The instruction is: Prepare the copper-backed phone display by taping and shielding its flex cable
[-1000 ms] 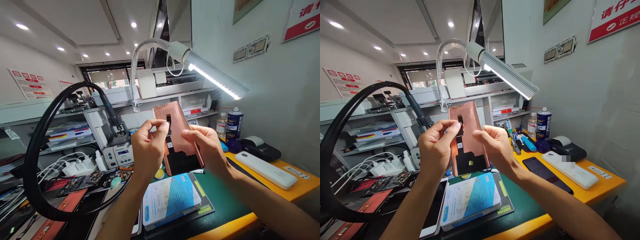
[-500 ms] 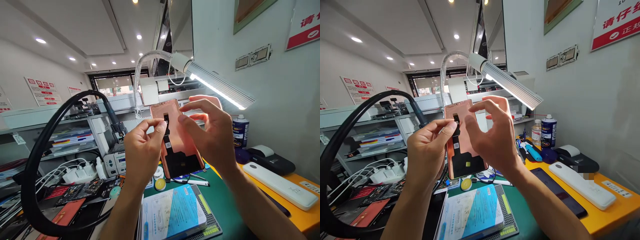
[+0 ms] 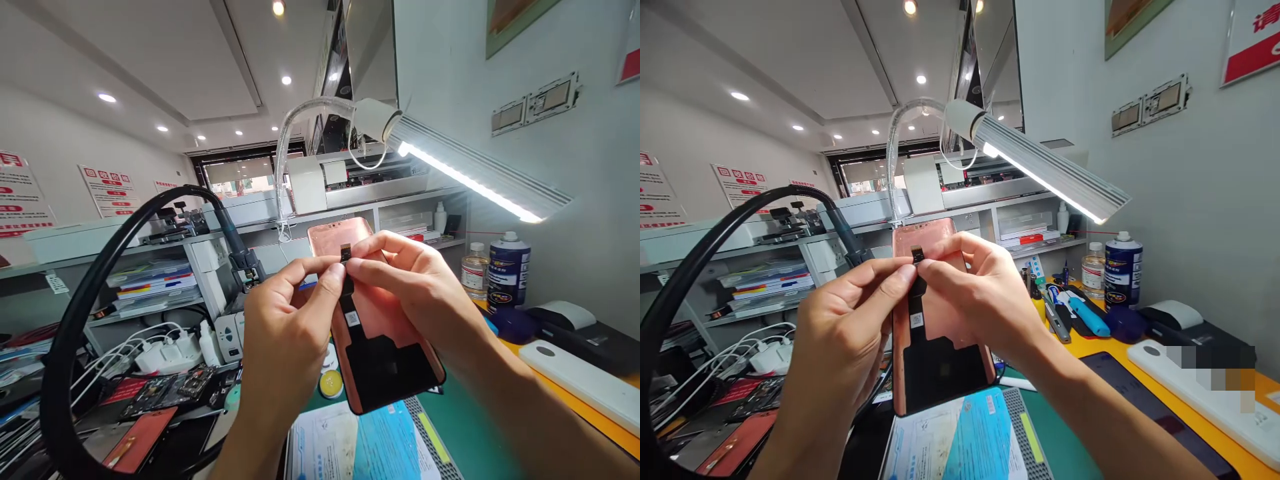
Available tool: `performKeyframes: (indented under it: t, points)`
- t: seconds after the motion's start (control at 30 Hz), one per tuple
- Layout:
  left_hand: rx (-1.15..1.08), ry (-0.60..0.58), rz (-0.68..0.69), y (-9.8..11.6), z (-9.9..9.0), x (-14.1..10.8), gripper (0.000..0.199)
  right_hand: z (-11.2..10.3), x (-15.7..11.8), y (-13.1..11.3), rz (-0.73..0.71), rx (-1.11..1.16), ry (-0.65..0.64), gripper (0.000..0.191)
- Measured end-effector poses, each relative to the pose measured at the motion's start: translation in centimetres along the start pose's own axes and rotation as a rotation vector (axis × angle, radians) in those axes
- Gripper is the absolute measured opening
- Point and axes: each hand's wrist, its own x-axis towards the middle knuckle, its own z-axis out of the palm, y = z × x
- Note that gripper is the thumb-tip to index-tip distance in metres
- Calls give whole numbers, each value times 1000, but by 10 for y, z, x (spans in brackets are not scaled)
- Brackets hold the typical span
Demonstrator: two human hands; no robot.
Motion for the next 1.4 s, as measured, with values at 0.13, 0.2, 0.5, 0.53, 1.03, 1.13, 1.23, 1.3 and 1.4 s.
performKeyframes:
  t: [0.13, 0.2, 0.5, 0.53, 1.03, 1.13, 1.23, 1.3, 1.4]
  points:
    - [14, -16, 2, 1, -2, 1, 31, 0, 1, -1, 53, 79, 0, 19]
    - [27, -24, 4, 0, -2, 2, 31, -1, 1, -2, 62, 76, 10, 18]
    - [30, -16, 67, -10, 1, 2, 29, -4, 0, -4, 99, 54, -2, 15]
    - [31, -13, 73, -11, 1, 2, 29, -4, 1, -4, 102, 56, -4, 16]
    - [13, -21, 26, -8, 0, 2, 25, -4, 1, -3, 63, 2, 7, 14]
    - [-51, -55, -42, -10, 0, 3, 21, -4, 2, -1, 65, -18, 4, 11]
    - [-89, -61, -45, -11, 1, 3, 13, -3, 2, 0, 22, 28, -21, 14]
    - [-67, -41, 9, -11, 2, 3, 8, -3, 1, 2, -17, 42, -40, 15]
    - [-33, -19, 128, -11, 3, 3, 4, -3, 1, 5, -98, -14, -45, 10]
